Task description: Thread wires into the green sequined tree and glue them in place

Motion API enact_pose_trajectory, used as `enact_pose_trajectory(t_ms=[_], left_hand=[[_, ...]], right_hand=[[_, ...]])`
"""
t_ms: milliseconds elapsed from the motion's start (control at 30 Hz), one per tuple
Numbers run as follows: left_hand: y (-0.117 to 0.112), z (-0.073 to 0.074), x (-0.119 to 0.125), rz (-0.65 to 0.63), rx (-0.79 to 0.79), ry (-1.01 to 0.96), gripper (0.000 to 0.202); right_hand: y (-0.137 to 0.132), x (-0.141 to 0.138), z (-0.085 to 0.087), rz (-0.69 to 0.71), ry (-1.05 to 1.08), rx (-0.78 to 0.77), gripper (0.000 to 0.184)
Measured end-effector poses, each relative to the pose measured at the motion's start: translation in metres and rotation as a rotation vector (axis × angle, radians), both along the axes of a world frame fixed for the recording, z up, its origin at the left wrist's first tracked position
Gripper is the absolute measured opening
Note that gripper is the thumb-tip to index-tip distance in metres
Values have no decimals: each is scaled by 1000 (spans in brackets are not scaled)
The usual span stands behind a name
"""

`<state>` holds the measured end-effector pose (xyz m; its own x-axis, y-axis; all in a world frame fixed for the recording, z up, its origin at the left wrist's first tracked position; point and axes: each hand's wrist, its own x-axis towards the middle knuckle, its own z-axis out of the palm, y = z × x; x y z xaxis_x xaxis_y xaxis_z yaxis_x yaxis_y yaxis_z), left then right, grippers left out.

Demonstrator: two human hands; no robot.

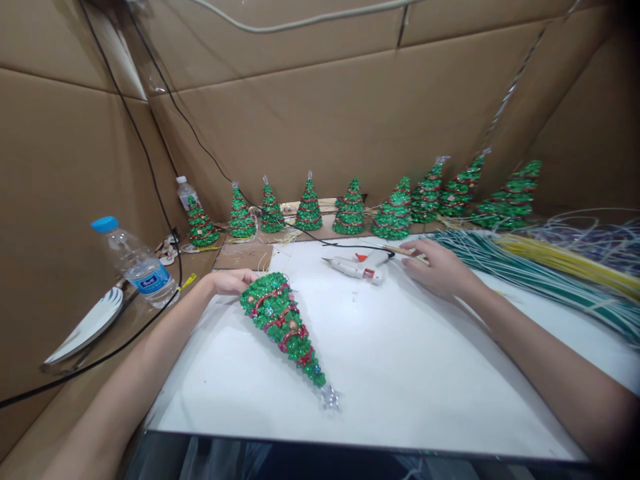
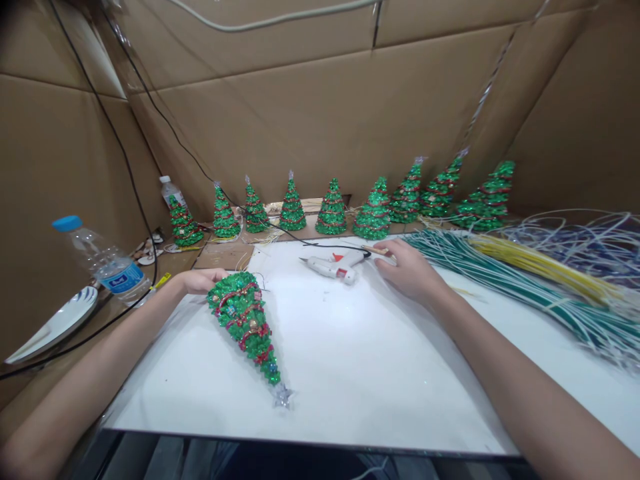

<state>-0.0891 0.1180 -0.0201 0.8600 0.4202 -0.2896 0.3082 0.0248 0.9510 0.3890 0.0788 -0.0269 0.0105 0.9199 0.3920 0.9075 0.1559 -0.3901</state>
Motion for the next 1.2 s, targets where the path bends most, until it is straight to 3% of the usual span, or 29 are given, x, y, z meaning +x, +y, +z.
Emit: enact_pose_trajectory(t_ms=[700, 1200], left_hand=[[-2, 2, 2, 24, -9, -1, 20], [-9, 10, 10, 112, -58, -27, 30]], right_hand=[[0, 0, -2, 11, 13, 7, 40], [2, 2, -3, 17, -1, -8, 42]])
